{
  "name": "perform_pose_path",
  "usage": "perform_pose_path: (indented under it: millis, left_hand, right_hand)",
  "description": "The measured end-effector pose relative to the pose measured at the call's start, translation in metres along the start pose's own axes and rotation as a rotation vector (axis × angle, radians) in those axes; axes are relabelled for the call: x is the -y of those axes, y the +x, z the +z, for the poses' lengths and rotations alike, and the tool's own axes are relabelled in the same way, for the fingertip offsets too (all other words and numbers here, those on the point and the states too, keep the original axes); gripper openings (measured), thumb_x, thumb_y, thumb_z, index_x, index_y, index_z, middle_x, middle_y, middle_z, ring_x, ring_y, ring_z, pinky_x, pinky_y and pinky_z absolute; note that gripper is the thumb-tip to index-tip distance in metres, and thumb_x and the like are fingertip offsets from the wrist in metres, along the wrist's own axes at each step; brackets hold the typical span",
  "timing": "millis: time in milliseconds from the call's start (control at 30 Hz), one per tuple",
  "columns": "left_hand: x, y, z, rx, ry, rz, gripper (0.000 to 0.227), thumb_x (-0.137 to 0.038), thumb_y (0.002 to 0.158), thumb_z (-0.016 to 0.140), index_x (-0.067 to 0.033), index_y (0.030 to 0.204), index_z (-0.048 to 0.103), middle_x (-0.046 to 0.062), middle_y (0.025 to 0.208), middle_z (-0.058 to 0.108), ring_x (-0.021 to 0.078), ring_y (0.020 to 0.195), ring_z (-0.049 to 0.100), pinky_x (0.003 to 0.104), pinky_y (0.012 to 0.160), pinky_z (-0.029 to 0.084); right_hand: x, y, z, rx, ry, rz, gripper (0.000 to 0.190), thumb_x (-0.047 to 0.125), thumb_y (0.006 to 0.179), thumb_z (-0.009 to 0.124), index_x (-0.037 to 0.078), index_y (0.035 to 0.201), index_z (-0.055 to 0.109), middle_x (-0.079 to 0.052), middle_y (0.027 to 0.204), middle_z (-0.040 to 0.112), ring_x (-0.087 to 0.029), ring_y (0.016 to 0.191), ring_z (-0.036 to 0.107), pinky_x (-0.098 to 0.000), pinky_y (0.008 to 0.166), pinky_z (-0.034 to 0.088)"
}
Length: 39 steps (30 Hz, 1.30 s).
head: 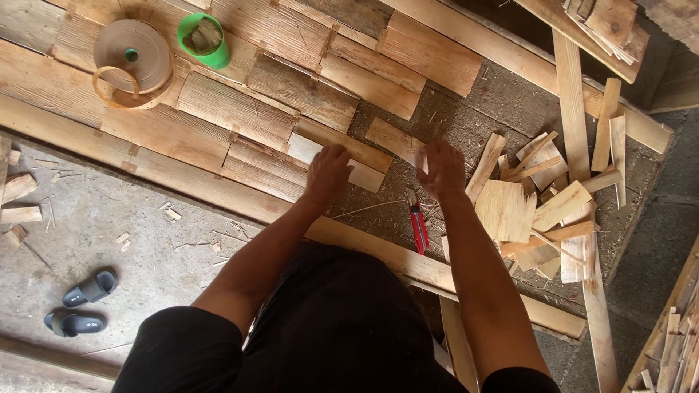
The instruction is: Assemble and trim small wooden shingles onto a flat surface to create a textured wood panel.
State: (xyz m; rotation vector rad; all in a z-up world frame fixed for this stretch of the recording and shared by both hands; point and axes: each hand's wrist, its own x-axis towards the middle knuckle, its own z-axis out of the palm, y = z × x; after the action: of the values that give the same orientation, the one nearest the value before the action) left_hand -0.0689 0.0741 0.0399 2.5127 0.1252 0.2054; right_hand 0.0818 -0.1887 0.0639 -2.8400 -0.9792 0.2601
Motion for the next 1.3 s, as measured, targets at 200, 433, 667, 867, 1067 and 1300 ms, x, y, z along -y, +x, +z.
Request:
perform_pose_path:
  millis: [200, 433, 667, 867, 1067, 1300]
  left_hand:
    - [0.006, 0.004, -0.01, -0.029, -0.031, 0.015, 0.031, -0.015, 0.083, 0.081, -0.0026, 0.108, 0.067, 0.014, 0.122, 0.06, 0.0332, 0.114, 0.058, 0.046, 0.095, 0.048]
    - [0.009, -0.001, -0.003, 0.002, 0.003, 0.019, 0.034, -0.016, 0.083, 0.081, -0.0019, 0.11, 0.066, 0.015, 0.128, 0.06, 0.034, 0.119, 0.058, 0.047, 0.099, 0.048]
    - [0.014, -0.001, 0.002, 0.051, 0.063, 0.024, 0.05, -0.018, 0.089, 0.077, 0.0038, 0.13, 0.06, 0.023, 0.154, 0.045, 0.0386, 0.148, 0.037, 0.047, 0.119, 0.036]
    - [0.018, 0.0, 0.004, 0.111, 0.093, 0.026, 0.052, -0.019, 0.094, 0.072, 0.008, 0.136, 0.057, 0.026, 0.157, 0.041, 0.0412, 0.151, 0.032, 0.047, 0.122, 0.032]
    - [0.027, -0.001, 0.009, 0.112, 0.142, 0.091, 0.052, -0.02, 0.097, 0.069, 0.0105, 0.137, 0.056, 0.027, 0.157, 0.043, 0.0414, 0.151, 0.033, 0.046, 0.125, 0.03]
    - [0.035, -0.002, 0.015, 0.108, 0.141, 0.131, 0.053, -0.022, 0.098, 0.068, 0.0107, 0.137, 0.055, 0.028, 0.155, 0.043, 0.0422, 0.149, 0.035, 0.048, 0.124, 0.032]
  right_hand:
    - [0.004, 0.0, -0.009, 0.126, 0.113, 0.135, 0.014, 0.019, 0.095, 0.065, 0.012, 0.107, 0.068, -0.01, 0.096, 0.071, -0.026, 0.086, 0.068, -0.0434, 0.096, 0.051]
    - [0.002, 0.012, -0.017, -0.12, 0.185, 0.242, 0.011, 0.018, 0.099, 0.065, 0.013, 0.102, 0.075, -0.012, 0.084, 0.074, -0.03, 0.072, 0.071, -0.0468, 0.078, 0.056]
    - [0.024, 0.016, -0.025, -0.106, 0.275, 0.26, 0.013, 0.022, 0.105, 0.065, 0.016, 0.111, 0.075, -0.014, 0.087, 0.075, -0.033, 0.076, 0.073, -0.047, 0.077, 0.056]
    - [0.029, 0.004, -0.007, -0.203, 0.177, -0.002, 0.023, 0.019, 0.092, 0.077, 0.015, 0.114, 0.071, -0.013, 0.124, 0.07, -0.031, 0.115, 0.064, -0.0442, 0.101, 0.049]
    - [0.017, 0.013, 0.004, -0.087, 0.106, 0.061, 0.062, 0.016, 0.077, 0.083, 0.011, 0.135, 0.061, -0.013, 0.149, 0.056, -0.034, 0.137, 0.049, -0.0471, 0.115, 0.037]
    - [0.012, 0.02, 0.02, -0.106, 0.106, 0.028, 0.03, 0.022, 0.104, 0.067, 0.017, 0.133, 0.063, -0.01, 0.141, 0.064, -0.032, 0.133, 0.056, -0.0465, 0.115, 0.04]
